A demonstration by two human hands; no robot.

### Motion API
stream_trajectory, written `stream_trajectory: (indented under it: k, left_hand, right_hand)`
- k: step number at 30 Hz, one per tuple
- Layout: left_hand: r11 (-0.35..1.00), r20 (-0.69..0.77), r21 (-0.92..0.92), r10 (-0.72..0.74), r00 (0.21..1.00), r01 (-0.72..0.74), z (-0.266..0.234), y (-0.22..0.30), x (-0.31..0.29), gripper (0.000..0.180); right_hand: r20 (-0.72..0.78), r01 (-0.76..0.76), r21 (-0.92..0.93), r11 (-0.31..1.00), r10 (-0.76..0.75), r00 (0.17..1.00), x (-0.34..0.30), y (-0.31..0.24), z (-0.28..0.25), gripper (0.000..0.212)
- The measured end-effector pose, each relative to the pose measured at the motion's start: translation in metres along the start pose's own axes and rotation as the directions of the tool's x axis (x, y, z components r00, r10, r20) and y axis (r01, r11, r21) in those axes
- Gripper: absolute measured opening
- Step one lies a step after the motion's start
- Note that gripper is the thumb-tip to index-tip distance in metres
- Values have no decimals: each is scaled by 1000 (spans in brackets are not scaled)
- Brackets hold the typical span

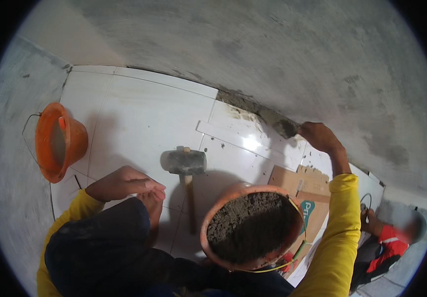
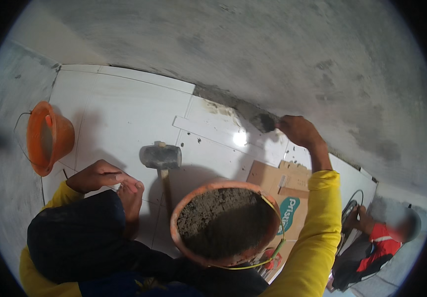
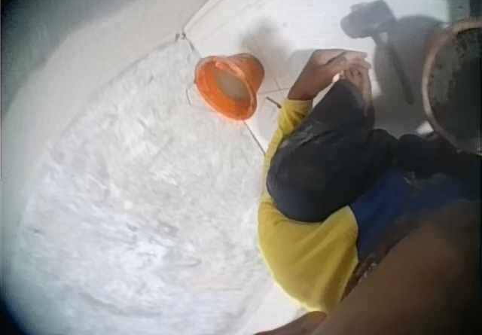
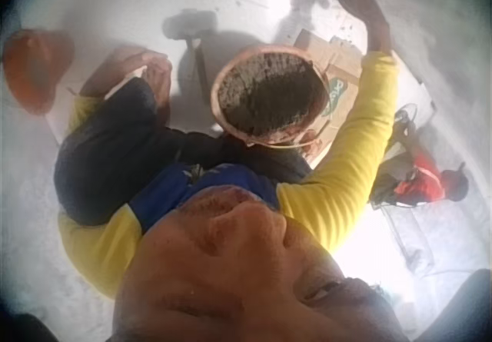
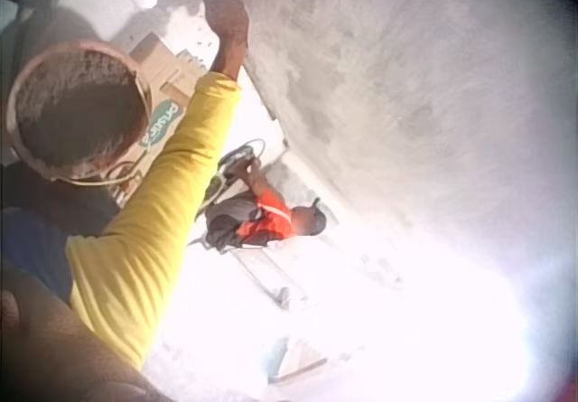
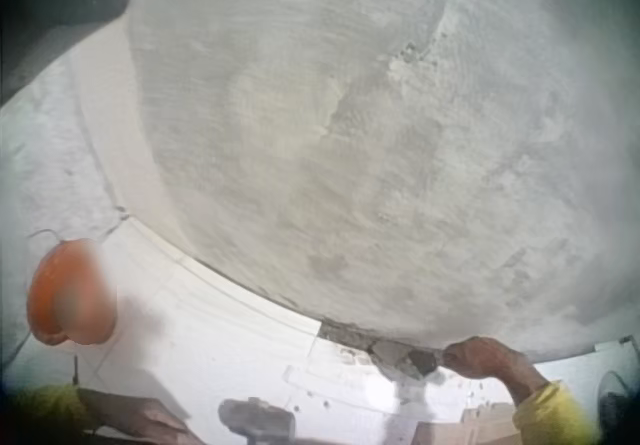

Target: The person applies cement to the floor using a trowel, places white tiles, and taps them with a rubber mallet to level them. They also use a brush and water to clean the tile edges and apply grout between the tiles.

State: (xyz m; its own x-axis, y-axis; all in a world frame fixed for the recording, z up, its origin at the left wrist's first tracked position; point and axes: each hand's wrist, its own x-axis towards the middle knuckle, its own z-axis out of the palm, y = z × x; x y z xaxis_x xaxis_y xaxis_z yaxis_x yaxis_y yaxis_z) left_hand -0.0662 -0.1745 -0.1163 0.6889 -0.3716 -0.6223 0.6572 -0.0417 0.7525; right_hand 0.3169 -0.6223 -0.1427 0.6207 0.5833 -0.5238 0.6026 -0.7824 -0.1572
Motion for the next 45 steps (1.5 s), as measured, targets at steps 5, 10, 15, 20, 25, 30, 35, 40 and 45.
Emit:
stream_trajectory:
  k: [5,10,15,20,25,30,35,40,45]
  left_hand:
    - [987,-15,159,-20,1000,22,5,21,16,36]
    - [996,-13,88,0,1000,1,4,18,27,36]
    - [996,25,82,22,999,-24,14,15,30,37]
    - [992,90,21,120,989,-122,24,5,31,37]
    - [969,-52,208,147,988,-133,33,10,38,37]
    - [777,-227,611,354,907,-151,-2,7,98,37]
    - [576,-320,810,593,739,-112,-8,12,176,35]
    - [830,-428,542,409,806,-133,14,6,184,41]
    - [940,-488,254,327,809,-227,21,-38,116,36]
  right_hand:
    - [-154,-202,267,942,248,956,-139,115,47,40]
    - [-373,-411,438,800,577,726,-270,128,161,51]
    - [-248,-526,681,509,837,488,-341,106,303,57]
    - [30,-553,821,143,956,292,-369,86,418,56]
    - [-34,-699,673,240,955,296,-360,60,393,61]
    - [-697,-483,219,848,482,530,-324,82,280,36]
    - [-509,-127,415,901,345,788,-192,82,194,24]
    - [-509,24,172,985,68,858,-94,41,166,35]
    - [-461,200,-7,980,-180,869,-63,9,161,42]
